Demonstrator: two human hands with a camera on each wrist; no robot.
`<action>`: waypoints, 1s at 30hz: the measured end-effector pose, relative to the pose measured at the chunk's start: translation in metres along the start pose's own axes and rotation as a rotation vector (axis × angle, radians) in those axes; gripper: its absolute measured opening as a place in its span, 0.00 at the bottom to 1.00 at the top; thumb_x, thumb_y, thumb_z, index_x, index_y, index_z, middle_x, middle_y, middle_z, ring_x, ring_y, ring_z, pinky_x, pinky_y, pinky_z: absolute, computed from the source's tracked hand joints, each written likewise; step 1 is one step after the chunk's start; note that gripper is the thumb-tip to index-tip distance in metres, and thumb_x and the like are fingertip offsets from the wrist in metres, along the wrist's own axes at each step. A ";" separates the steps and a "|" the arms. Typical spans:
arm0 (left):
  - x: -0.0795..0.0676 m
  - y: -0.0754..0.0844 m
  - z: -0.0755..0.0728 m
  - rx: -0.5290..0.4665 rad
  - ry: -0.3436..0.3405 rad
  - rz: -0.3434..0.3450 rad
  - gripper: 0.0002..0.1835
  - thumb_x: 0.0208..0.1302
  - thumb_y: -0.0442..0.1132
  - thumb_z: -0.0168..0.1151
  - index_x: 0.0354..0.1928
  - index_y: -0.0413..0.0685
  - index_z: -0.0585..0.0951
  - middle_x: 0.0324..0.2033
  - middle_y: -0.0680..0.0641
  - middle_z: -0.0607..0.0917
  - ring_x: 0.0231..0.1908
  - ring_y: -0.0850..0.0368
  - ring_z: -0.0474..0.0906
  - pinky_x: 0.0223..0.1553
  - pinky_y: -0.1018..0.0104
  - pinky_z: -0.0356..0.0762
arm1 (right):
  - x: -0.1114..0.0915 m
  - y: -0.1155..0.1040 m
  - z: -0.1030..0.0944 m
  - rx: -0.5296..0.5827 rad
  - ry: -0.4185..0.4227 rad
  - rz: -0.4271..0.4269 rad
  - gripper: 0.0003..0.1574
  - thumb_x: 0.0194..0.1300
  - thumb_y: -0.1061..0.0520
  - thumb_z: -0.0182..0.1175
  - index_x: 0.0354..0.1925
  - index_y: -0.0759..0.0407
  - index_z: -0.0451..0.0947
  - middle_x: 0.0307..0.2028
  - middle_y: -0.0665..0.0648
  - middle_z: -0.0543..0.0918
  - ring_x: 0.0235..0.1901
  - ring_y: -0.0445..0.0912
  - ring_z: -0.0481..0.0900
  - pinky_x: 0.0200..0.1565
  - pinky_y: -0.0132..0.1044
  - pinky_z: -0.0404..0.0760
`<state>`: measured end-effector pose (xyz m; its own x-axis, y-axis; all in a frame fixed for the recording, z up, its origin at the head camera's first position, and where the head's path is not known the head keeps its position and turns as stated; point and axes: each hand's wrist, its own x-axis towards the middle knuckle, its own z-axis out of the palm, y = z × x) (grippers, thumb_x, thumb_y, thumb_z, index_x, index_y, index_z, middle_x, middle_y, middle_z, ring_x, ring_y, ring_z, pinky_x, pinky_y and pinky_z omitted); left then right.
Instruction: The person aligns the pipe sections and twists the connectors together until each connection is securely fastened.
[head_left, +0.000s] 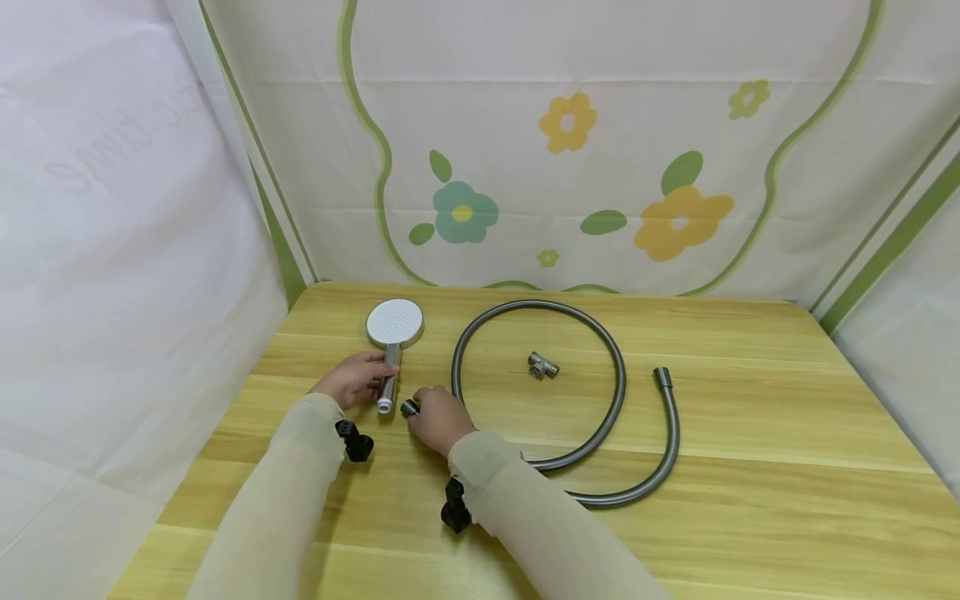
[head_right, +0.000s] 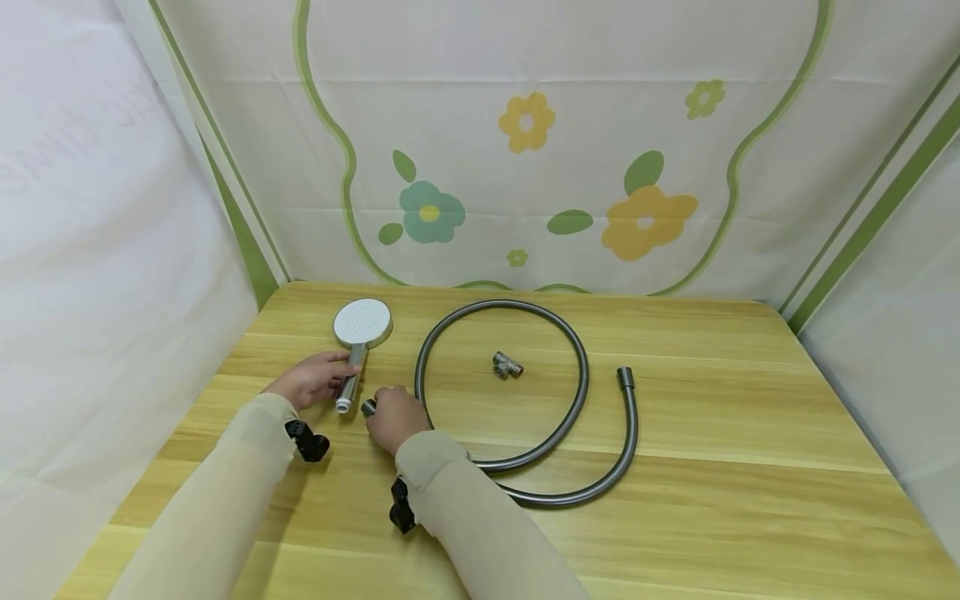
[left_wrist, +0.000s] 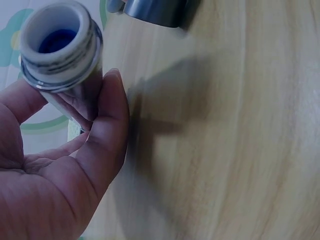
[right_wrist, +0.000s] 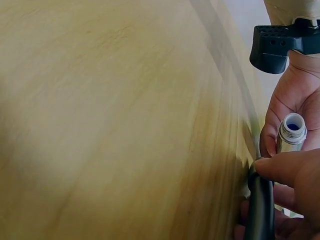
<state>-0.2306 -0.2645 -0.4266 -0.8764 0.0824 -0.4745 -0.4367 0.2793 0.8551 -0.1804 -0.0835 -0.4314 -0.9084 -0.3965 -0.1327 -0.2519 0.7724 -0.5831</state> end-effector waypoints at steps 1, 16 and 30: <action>0.000 0.000 0.000 -0.001 -0.002 0.000 0.30 0.71 0.39 0.55 0.71 0.36 0.60 0.41 0.48 0.76 0.38 0.57 0.70 0.38 0.67 0.72 | 0.000 0.000 0.000 -0.005 0.000 -0.001 0.18 0.64 0.56 0.63 0.51 0.61 0.81 0.41 0.58 0.83 0.35 0.46 0.79 0.39 0.37 0.79; -0.003 0.002 -0.001 -0.003 -0.011 -0.006 0.30 0.72 0.39 0.55 0.71 0.35 0.59 0.44 0.46 0.76 0.40 0.57 0.72 0.39 0.68 0.74 | 0.003 0.000 0.002 0.008 -0.006 -0.003 0.09 0.65 0.57 0.62 0.43 0.59 0.83 0.34 0.53 0.83 0.28 0.42 0.75 0.33 0.34 0.76; -0.008 0.002 0.002 -0.048 0.020 0.000 0.31 0.72 0.37 0.55 0.71 0.33 0.58 0.47 0.43 0.77 0.39 0.57 0.72 0.40 0.67 0.74 | -0.004 -0.002 -0.006 0.065 0.021 -0.014 0.11 0.64 0.59 0.63 0.45 0.60 0.83 0.38 0.54 0.85 0.29 0.42 0.76 0.34 0.34 0.77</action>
<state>-0.2242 -0.2631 -0.4219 -0.8802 0.0627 -0.4705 -0.4454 0.2332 0.8644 -0.1779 -0.0801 -0.4249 -0.9119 -0.3959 -0.1082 -0.2426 0.7327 -0.6359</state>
